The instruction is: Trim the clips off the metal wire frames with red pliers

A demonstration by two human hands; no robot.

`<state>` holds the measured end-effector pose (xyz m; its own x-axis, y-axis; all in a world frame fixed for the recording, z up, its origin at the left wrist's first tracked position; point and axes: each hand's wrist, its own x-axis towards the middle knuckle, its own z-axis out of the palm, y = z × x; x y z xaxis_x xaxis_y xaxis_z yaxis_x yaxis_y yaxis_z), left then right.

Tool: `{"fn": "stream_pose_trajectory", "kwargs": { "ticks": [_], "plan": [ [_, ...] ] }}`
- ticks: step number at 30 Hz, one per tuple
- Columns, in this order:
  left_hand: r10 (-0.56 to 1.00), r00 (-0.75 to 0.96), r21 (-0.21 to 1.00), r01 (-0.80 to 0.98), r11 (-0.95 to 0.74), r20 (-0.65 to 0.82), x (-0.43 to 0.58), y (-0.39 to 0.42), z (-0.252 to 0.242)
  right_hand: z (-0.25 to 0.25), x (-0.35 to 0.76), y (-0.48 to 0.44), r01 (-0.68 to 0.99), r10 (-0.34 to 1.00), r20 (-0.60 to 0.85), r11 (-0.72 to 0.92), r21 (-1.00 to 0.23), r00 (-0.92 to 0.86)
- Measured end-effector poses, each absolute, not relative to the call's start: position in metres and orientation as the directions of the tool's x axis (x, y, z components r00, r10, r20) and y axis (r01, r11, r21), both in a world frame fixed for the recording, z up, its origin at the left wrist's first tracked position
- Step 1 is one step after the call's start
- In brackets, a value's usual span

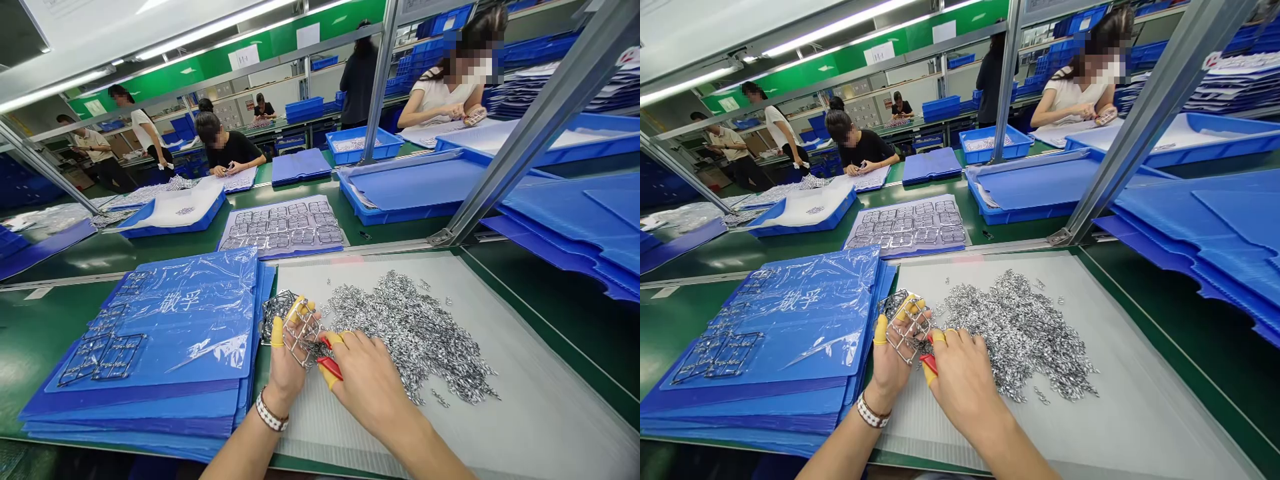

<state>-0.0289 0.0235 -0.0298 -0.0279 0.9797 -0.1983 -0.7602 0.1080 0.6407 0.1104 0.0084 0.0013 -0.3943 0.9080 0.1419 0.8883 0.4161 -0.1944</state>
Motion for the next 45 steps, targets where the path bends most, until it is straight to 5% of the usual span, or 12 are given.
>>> {"fn": "stream_pose_trajectory", "kwargs": {
  "ticks": [22,25,27,30,33,36,40,43,45],
  "plan": [
    [0.981,-0.047,0.695,-0.713,0.098,-0.187,-0.026,0.020,-0.032,0.012,0.109,0.006,0.898,0.907,0.050,0.422,-0.126,-0.419],
    [0.984,-0.017,0.703,-0.701,0.116,-0.179,-0.027,0.017,-0.034,0.013,0.122,0.010,0.880,0.917,0.034,0.390,-0.271,-0.396],
    [0.991,-0.037,0.757,-0.649,0.075,-0.129,-0.026,0.014,-0.033,0.012,0.131,0.015,0.808,0.942,0.014,0.296,-0.509,-0.336],
    [0.995,-0.068,0.886,-0.454,-0.090,0.066,-0.021,0.005,-0.025,0.006,0.132,0.024,0.455,0.966,-0.073,0.050,-0.889,-0.249],
    [0.975,-0.019,0.927,-0.308,-0.215,0.220,-0.016,-0.002,-0.013,-0.003,0.121,0.033,0.084,0.976,-0.076,-0.060,-0.995,-0.204],
    [0.967,-0.049,0.921,-0.296,-0.254,0.251,-0.017,-0.003,-0.004,-0.003,0.113,0.039,-0.018,0.983,-0.005,-0.009,-1.000,-0.181],
    [0.951,-0.189,0.906,-0.307,-0.292,0.243,-0.023,0.004,-0.005,0.014,0.123,0.040,0.277,0.954,0.243,0.284,-0.918,-0.174],
    [0.990,-0.139,0.806,-0.583,-0.102,0.025,-0.026,0.013,-0.007,0.024,0.126,0.033,0.433,0.743,0.569,0.669,-0.605,-0.353],
    [0.994,0.027,0.656,-0.749,0.089,-0.104,-0.028,0.018,-0.007,0.023,0.120,0.027,0.449,0.581,0.651,0.807,-0.384,-0.487]
  ]
}}
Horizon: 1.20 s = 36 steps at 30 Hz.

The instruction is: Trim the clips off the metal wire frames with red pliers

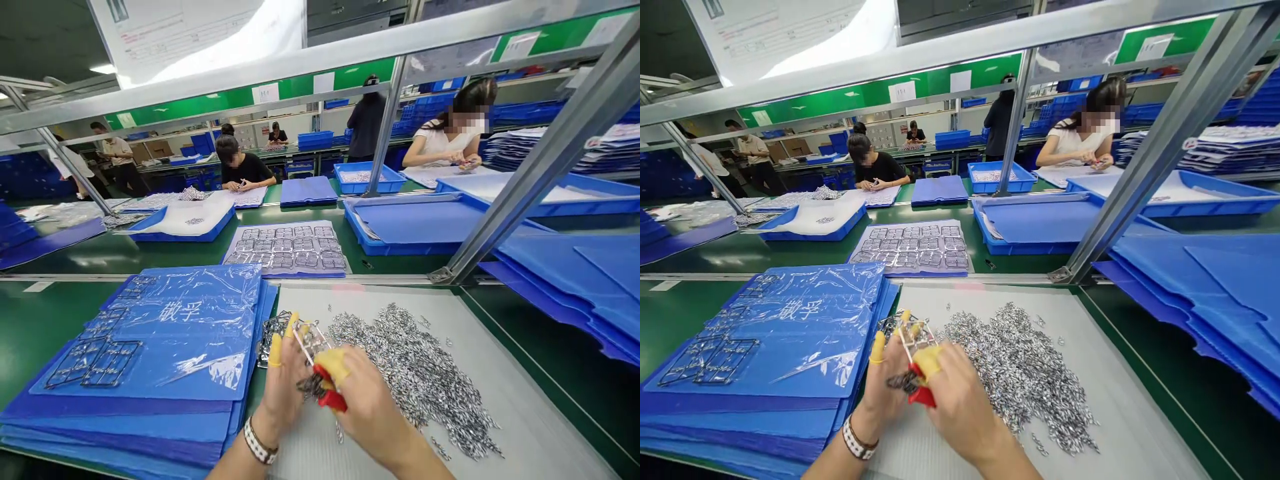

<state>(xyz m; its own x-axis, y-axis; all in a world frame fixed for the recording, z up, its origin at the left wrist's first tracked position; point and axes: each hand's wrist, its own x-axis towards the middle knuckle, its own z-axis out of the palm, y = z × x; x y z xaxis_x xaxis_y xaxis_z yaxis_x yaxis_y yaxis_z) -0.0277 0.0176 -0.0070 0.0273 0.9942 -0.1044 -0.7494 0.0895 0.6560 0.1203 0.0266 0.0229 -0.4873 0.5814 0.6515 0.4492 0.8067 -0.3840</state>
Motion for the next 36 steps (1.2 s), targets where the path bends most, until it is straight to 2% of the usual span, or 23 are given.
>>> {"fn": "stream_pose_trajectory", "kwargs": {
  "ticks": [3,5,7,10,13,16,19,22,31,33,36],
  "plan": [
    [0.963,0.239,0.494,-0.827,0.267,-0.122,-0.033,0.023,-0.007,0.010,0.105,0.016,0.470,0.476,0.662,0.858,-0.205,-0.579],
    [0.951,0.279,0.450,-0.838,0.309,-0.133,-0.037,0.026,-0.008,0.001,0.099,0.010,0.477,0.481,0.641,0.856,-0.197,-0.598],
    [0.948,0.264,0.439,-0.841,0.315,-0.175,-0.039,0.028,-0.011,-0.002,0.098,0.007,0.470,0.515,0.603,0.847,-0.248,-0.609],
    [0.956,0.207,0.449,-0.848,0.281,-0.209,-0.038,0.030,-0.015,0.002,0.107,0.008,0.486,0.576,0.583,0.812,-0.324,-0.573],
    [0.969,0.159,0.451,-0.862,0.230,-0.190,-0.034,0.030,-0.017,0.011,0.116,0.019,0.631,0.719,0.484,0.684,-0.365,-0.499],
    [0.974,0.160,0.456,-0.864,0.216,-0.159,-0.030,0.028,-0.017,0.015,0.117,0.030,0.770,0.838,0.287,0.542,-0.337,-0.464],
    [0.980,0.141,0.517,-0.833,0.196,-0.144,-0.028,0.024,-0.017,0.017,0.112,0.035,0.824,0.873,0.184,0.487,-0.291,-0.451],
    [0.981,0.109,0.594,-0.783,0.185,-0.161,-0.026,0.022,-0.017,0.020,0.108,0.034,0.837,0.882,0.149,0.471,-0.279,-0.447],
    [0.982,0.090,0.661,-0.730,0.177,-0.164,-0.025,0.019,-0.012,0.022,0.110,0.030,0.820,0.889,0.114,0.454,-0.349,-0.444],
    [0.984,0.086,0.683,-0.711,0.168,-0.153,-0.025,0.019,-0.016,0.021,0.110,0.029,0.824,0.885,0.131,0.465,-0.324,-0.448],
    [0.987,0.072,0.704,-0.693,0.155,-0.147,-0.026,0.021,-0.023,0.021,0.108,0.027,0.853,0.880,0.175,0.472,-0.224,-0.441]
  ]
}}
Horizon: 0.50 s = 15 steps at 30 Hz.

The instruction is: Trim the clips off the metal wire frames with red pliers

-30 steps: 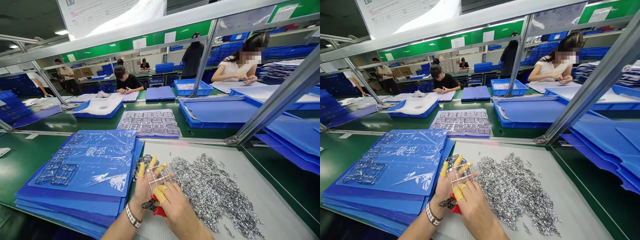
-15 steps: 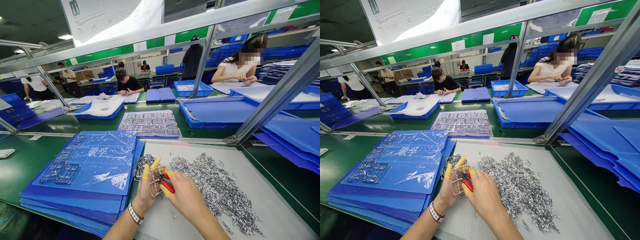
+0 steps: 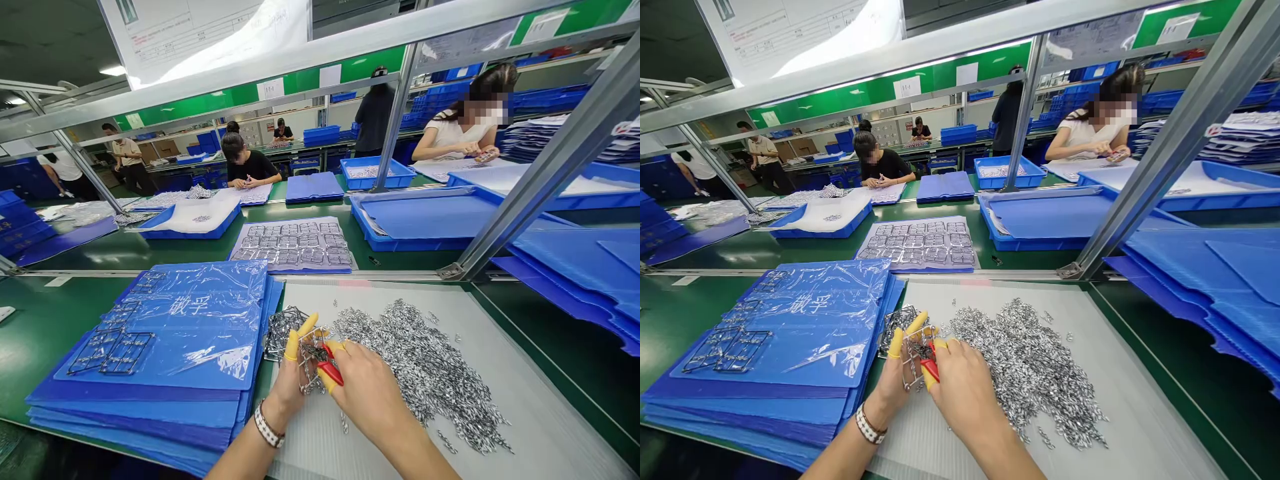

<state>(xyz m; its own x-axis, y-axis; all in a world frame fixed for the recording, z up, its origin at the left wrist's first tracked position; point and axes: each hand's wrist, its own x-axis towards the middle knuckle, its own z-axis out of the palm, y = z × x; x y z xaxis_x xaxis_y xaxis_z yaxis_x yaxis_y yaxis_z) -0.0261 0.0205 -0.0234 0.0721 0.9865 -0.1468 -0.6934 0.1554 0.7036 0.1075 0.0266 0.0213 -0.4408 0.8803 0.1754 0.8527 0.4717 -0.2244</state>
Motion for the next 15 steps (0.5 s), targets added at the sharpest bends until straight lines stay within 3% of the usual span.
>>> {"fn": "stream_pose_trajectory", "kwargs": {
  "ticks": [4,15],
  "plan": [
    [0.978,0.080,0.697,-0.690,0.195,-0.194,-0.027,0.021,-0.028,0.022,0.109,0.023,0.882,0.880,0.221,0.454,-0.126,-0.422],
    [0.971,0.104,0.693,-0.684,0.228,-0.217,-0.025,0.019,-0.016,0.021,0.121,0.036,0.911,0.931,0.077,0.365,-0.190,-0.357]
  ]
}}
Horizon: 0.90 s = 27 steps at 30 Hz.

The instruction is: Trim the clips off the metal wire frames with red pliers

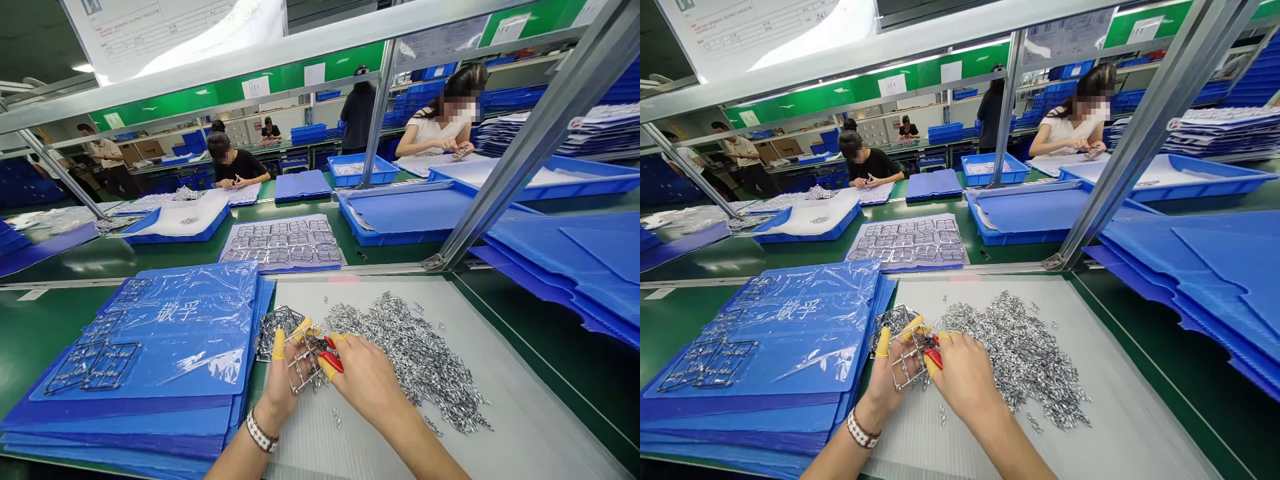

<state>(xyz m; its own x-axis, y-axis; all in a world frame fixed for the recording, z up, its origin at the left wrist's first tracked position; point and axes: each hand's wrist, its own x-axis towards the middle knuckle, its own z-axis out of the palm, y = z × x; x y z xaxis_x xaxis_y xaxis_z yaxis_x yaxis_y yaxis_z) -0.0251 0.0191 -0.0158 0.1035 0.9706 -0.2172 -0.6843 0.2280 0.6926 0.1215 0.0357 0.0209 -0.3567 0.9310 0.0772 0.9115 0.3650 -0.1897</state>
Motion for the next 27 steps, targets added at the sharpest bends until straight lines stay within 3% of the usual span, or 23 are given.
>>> {"fn": "stream_pose_trajectory", "kwargs": {
  "ticks": [5,9,19,27],
  "plan": [
    [0.966,0.078,0.724,-0.649,0.235,-0.245,-0.027,0.019,-0.022,0.019,0.120,0.038,0.909,0.930,0.060,0.367,-0.195,-0.363],
    [0.964,0.081,0.733,-0.635,0.245,-0.252,-0.028,0.019,-0.025,0.017,0.120,0.037,0.929,0.937,0.079,0.348,-0.122,-0.340],
    [0.967,0.094,0.595,-0.773,0.220,-0.235,-0.034,0.023,-0.019,0.012,0.127,0.024,0.911,0.928,0.032,0.371,-0.178,-0.371],
    [0.976,0.031,0.673,-0.719,0.171,-0.214,-0.029,0.020,-0.019,0.009,0.119,0.025,0.914,0.927,0.036,0.374,-0.156,-0.373]
  ]
}}
